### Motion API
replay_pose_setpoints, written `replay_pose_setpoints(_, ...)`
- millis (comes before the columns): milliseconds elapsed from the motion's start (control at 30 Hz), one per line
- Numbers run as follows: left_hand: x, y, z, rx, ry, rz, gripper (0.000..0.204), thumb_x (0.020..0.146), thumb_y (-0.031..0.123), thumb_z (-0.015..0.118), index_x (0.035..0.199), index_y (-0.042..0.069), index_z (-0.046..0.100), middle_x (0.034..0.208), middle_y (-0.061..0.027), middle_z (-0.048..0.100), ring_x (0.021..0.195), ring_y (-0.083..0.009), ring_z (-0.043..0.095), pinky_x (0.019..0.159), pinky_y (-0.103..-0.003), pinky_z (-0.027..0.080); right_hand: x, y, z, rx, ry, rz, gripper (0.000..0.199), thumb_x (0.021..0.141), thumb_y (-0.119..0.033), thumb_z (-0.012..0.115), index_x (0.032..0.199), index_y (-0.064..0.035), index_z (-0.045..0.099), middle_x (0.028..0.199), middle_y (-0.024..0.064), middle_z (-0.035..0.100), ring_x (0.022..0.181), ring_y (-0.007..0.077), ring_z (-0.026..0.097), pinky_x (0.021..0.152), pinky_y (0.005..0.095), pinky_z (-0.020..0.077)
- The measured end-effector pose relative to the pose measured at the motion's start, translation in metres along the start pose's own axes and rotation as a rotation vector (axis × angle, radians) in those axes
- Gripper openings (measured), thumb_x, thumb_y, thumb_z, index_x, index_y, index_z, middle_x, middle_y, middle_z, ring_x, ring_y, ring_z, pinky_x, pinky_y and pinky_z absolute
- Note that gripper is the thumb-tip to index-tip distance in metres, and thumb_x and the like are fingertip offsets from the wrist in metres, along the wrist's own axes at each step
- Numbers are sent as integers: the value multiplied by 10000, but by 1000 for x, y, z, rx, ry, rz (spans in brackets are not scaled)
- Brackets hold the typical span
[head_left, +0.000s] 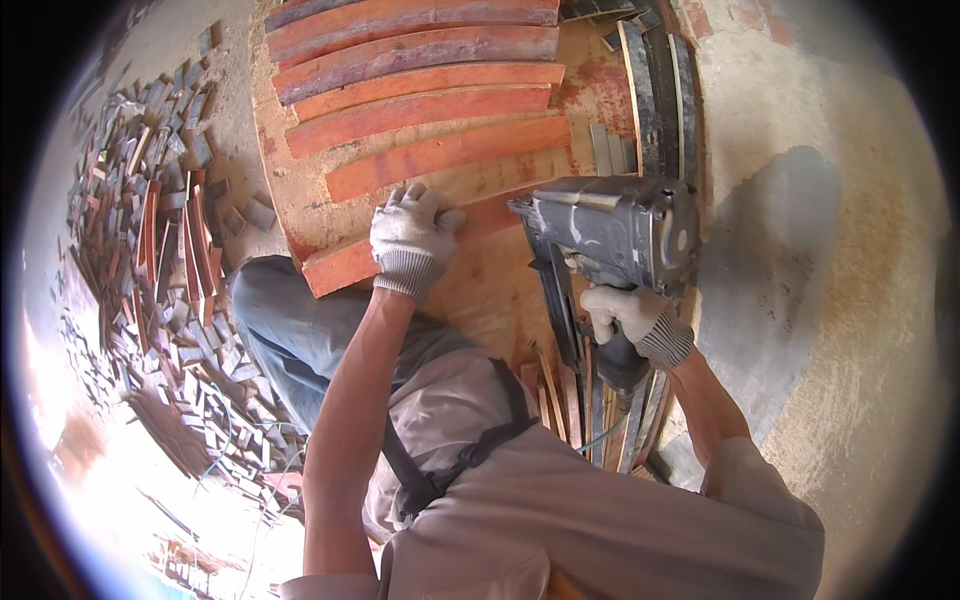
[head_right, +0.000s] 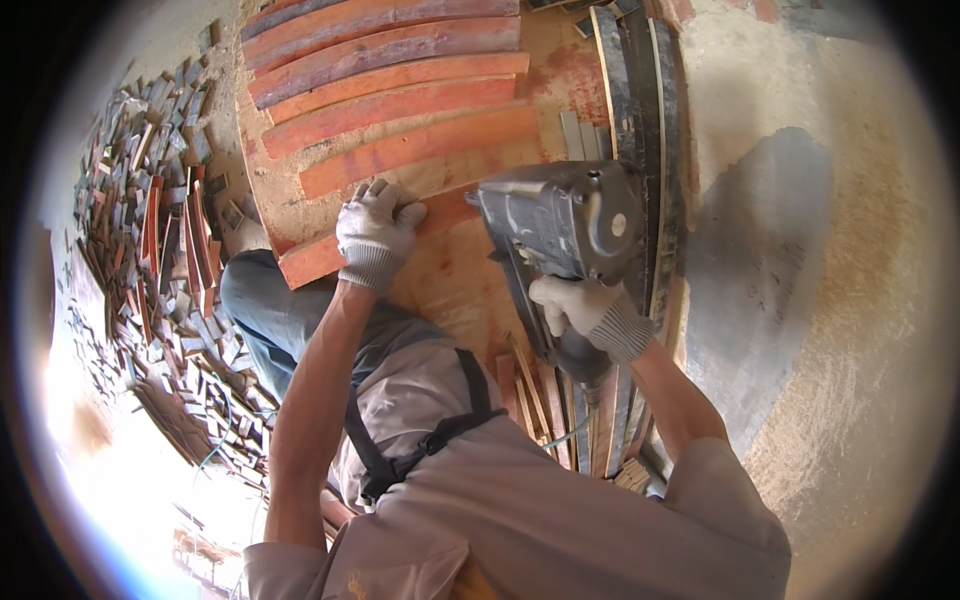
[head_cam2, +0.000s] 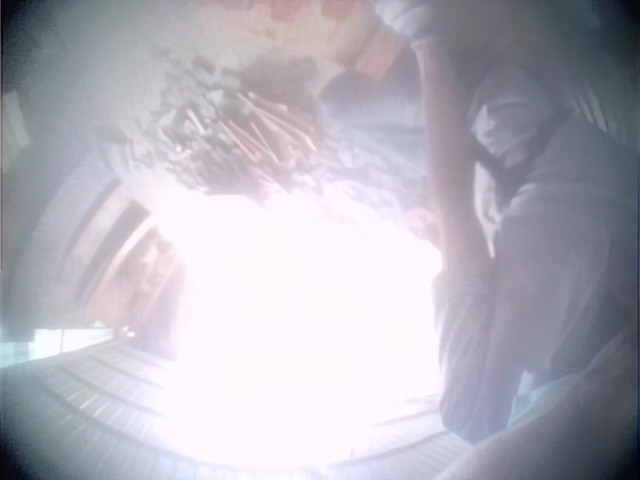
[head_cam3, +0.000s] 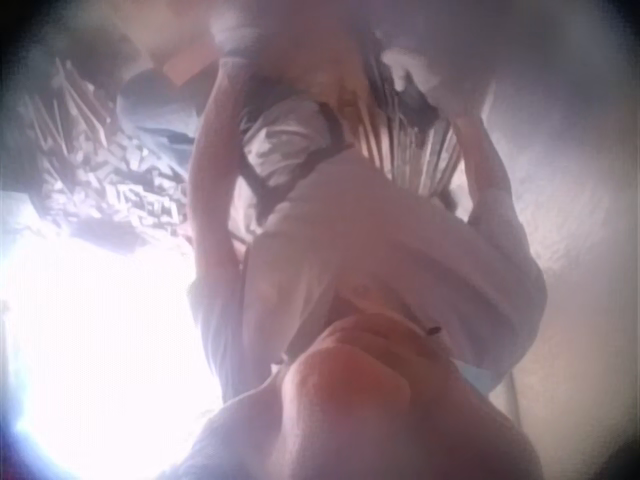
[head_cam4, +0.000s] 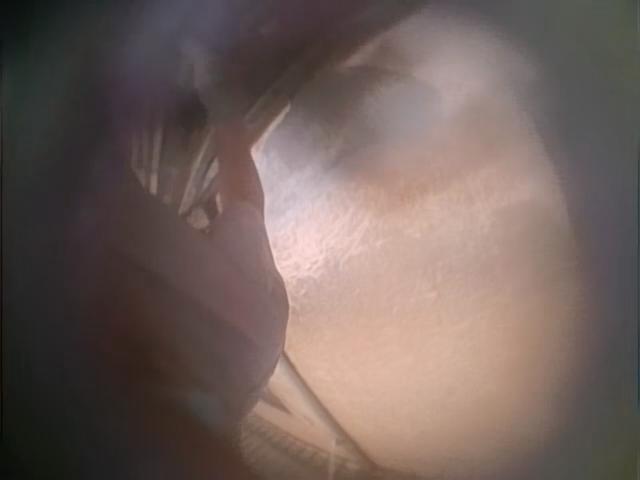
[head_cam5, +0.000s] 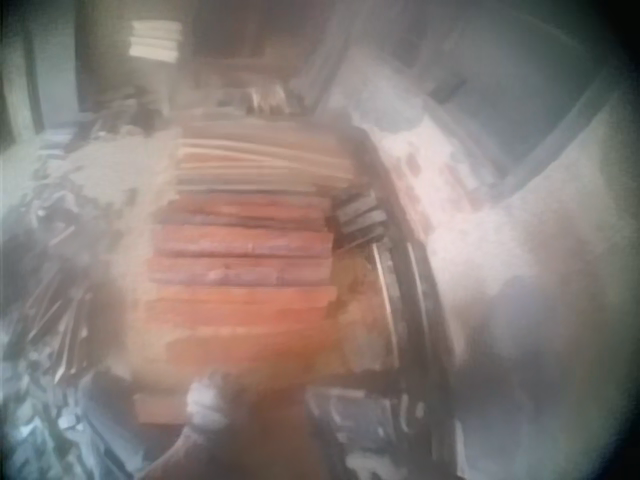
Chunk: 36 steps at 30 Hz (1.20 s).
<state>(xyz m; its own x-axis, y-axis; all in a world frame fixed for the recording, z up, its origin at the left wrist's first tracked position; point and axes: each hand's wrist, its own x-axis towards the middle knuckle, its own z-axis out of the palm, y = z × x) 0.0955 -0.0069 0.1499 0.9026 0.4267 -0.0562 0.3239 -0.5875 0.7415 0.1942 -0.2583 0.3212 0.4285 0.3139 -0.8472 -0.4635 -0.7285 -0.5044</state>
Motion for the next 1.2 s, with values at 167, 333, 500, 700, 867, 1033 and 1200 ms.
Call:
replay_pose_setpoints(167,-1,-3,0,-4,6,24,168,811,233,797,878,89,742,922,-108,715,944,-353,677,815,-469,546,11,7,10,-375,-109,-164,219,1026,-180,540,924,-58,692,625,9,643,688,70,628,772,263,506)
replay_pose_setpoints(333,-3,0,-2,-26,-5,14,217,818,269,803,932,91,754,933,-116,719,959,-356,676,839,-476,542,2,-3,18,-21,-9,-19,215,957,-195,618,816,-48,685,591,24,635,581,114,599,698,280,487)
replay_pose_setpoints(500,-35,-27,-46,453,271,-182,524,864,476,762,1186,64,724,1235,-211,672,1178,-412,599,1039,-537,441,4,8,30,-51,23,-42,229,920,-170,649,720,-60,668,587,25,644,531,121,581,631,301,479)
replay_pose_setpoints(700,-65,-90,-90,751,-24,-524,571,1007,525,520,836,56,797,967,-203,735,967,-405,652,956,-499,463,2,37,32,-93,34,-225,305,976,-216,620,720,-51,644,659,34,653,635,115,596,653,299,457)
replay_pose_setpoints(867,-78,-80,-72,215,307,-380,414,1022,415,519,1001,65,737,919,-211,728,990,-447,661,929,-518,485,-15,40,36,-66,4,-100,318,1024,-159,517,729,-55,575,667,21,606,651,105,577,649,291,450)
replay_pose_setpoints(1033,-70,-86,-33,-555,60,-871,415,924,387,702,1174,57,698,1225,-206,688,1054,-379,687,917,-418,555,-27,48,33,-132,40,-137,308,1021,-118,491,726,-60,557,649,32,577,633,125,559,660,286,444)
replay_pose_setpoints(1200,-83,-78,-4,-11,-310,-289,439,812,297,849,1142,26,750,1043,-99,772,913,-264,731,830,-380,596,-18,54,43,-15,67,-13,326,1005,-201,569,717,-51,598,646,43,610,633,132,574,694,292,456)
